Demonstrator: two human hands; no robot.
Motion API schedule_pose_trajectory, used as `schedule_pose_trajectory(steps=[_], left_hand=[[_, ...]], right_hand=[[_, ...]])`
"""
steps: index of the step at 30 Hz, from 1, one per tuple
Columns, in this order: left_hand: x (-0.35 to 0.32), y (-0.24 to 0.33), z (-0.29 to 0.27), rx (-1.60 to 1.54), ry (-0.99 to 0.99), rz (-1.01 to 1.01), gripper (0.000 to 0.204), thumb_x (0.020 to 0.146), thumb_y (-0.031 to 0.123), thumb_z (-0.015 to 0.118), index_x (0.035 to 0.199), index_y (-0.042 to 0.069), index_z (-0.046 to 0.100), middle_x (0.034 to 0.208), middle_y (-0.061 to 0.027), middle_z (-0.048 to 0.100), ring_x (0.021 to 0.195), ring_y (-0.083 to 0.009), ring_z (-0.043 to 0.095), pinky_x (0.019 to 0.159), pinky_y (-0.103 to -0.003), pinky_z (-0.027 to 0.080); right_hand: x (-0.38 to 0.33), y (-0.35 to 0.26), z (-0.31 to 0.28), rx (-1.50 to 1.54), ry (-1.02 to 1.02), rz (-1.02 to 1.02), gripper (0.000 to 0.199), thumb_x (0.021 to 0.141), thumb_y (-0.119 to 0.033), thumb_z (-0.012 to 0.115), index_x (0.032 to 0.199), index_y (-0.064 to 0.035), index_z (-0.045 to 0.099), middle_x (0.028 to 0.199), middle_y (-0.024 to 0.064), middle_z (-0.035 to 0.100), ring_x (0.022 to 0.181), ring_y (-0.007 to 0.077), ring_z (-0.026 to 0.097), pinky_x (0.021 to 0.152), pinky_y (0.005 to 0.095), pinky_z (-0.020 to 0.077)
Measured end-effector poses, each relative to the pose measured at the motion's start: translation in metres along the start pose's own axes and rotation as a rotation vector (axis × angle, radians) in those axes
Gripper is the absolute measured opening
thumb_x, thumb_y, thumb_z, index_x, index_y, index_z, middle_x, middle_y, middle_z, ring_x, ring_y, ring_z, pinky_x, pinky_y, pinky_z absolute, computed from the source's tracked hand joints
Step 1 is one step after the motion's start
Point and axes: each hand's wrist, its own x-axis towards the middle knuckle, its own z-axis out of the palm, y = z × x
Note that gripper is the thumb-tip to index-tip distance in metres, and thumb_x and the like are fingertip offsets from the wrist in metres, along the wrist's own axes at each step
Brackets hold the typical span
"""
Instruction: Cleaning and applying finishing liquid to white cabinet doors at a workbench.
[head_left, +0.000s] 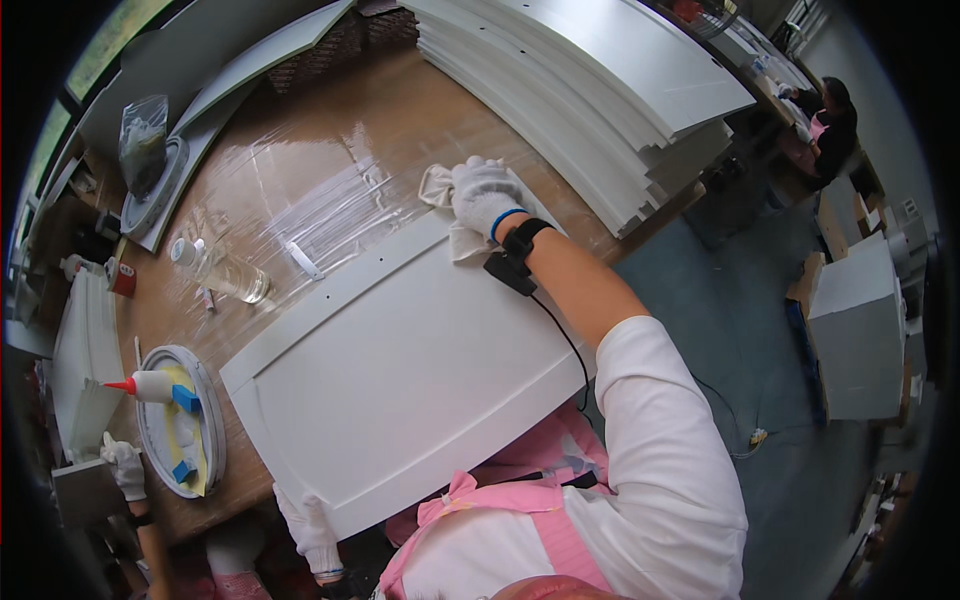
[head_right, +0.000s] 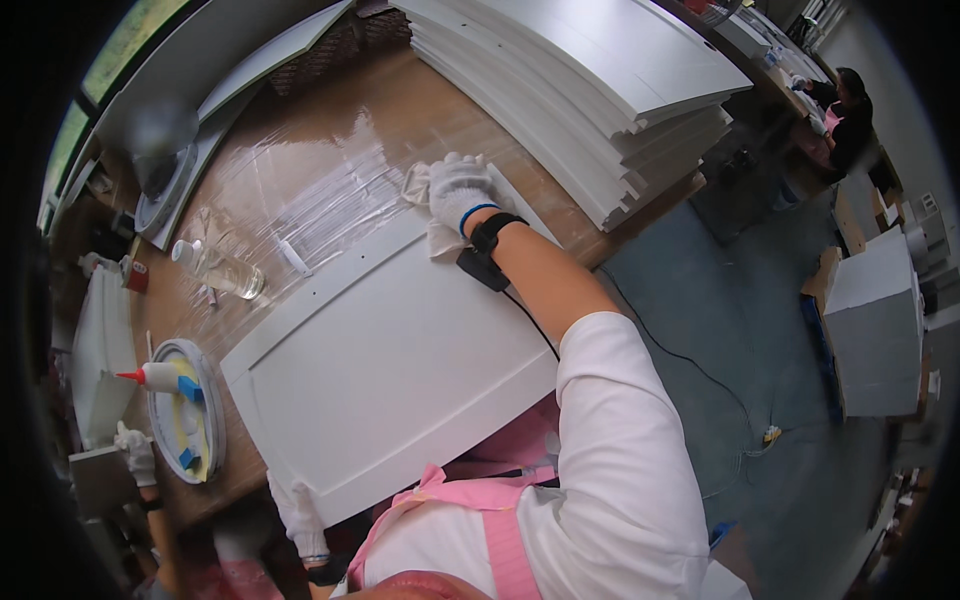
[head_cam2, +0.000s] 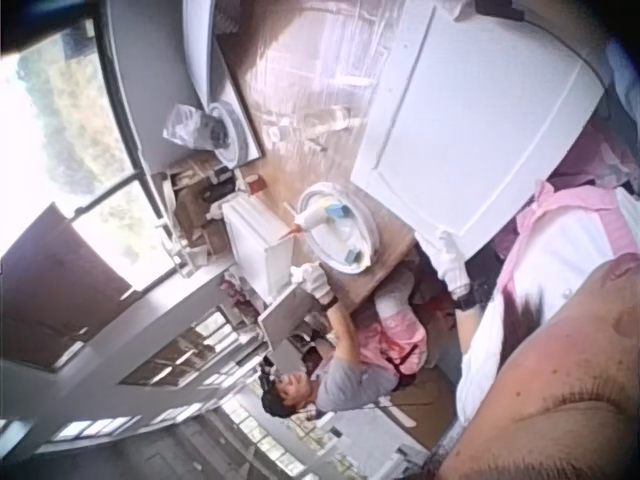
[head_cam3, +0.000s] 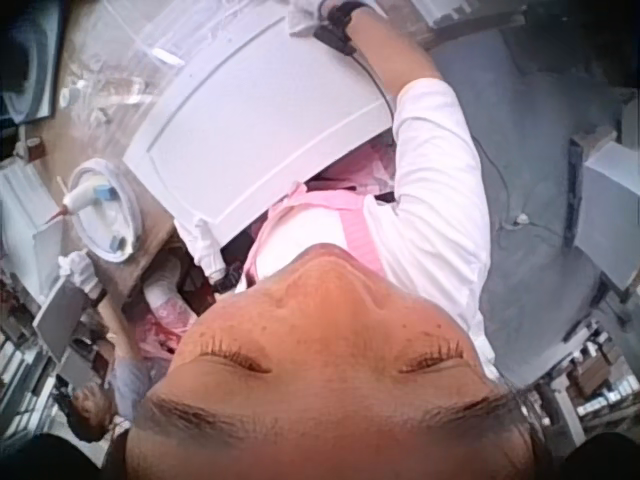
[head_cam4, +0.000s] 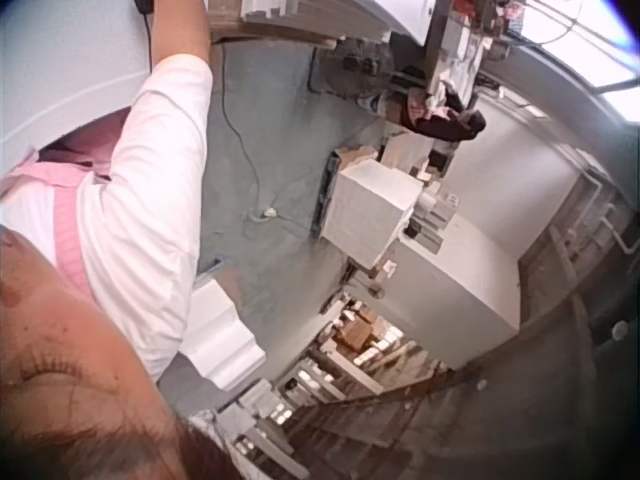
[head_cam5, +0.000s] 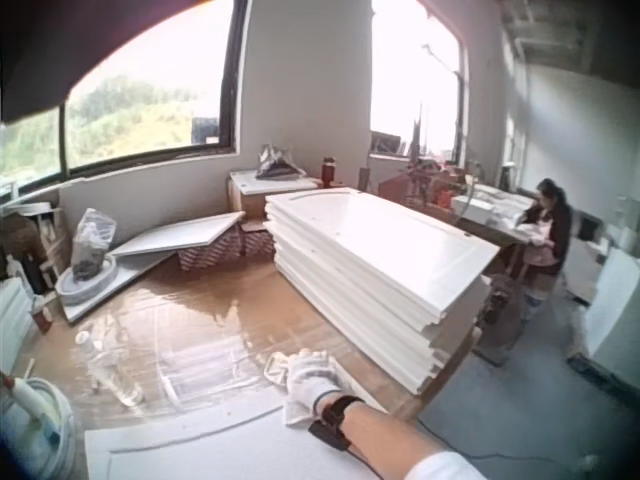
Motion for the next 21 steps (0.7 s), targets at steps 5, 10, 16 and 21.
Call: schedule_pose_trajectory(steps=[5,10,16,21], left_hand=[[0.0,0.004,0.0,0.068,0.012,-0.008,0.092,0.09,0.056,0.062,0.151,-0.002,0.025,0.153,-0.0192,0.036,0.14,-0.0291,0.037,0.114,-0.038,0.03],[-0.021,-0.009,-0.016,0.01,0.047,-0.02,0.09,0.091,0.054,0.062,0.151,-0.002,0.025,0.154,-0.0192,0.034,0.141,-0.0291,0.036,0.116,-0.038,0.028],[0.003,0.0,0.005,-0.011,-0.023,0.043,0.087,0.093,0.052,0.06,0.151,-0.003,0.025,0.155,-0.0191,0.032,0.143,-0.0288,0.033,0.117,-0.038,0.025],[-0.004,0.003,-0.005,0.02,-0.001,0.035,0.085,0.094,0.05,0.06,0.15,-0.004,0.025,0.155,-0.0185,0.032,0.143,-0.0282,0.032,0.117,-0.037,0.025]], right_hand=[[-0.024,0.096,-0.005,0.066,-0.133,0.373,0.042,0.091,-0.034,0.061,0.127,-0.0139,0.058,0.132,0.016,0.053,0.123,0.0348,0.053,0.095,0.0471,0.0506],[-0.021,0.076,0.002,0.053,-0.297,0.373,0.045,0.093,-0.032,0.058,0.134,-0.0148,0.053,0.139,0.0126,0.049,0.13,0.0338,0.049,0.099,0.0522,0.0491],[0.0,0.103,0.001,0.073,-0.158,0.411,0.043,0.092,-0.029,0.059,0.132,-0.0134,0.056,0.136,0.0135,0.054,0.125,0.0348,0.054,0.096,0.0465,0.0514],[-0.046,0.101,-0.008,-0.015,-0.248,0.386,0.043,0.092,-0.031,0.058,0.131,-0.0111,0.057,0.134,0.0149,0.055,0.125,0.0348,0.054,0.098,0.0468,0.0501]])
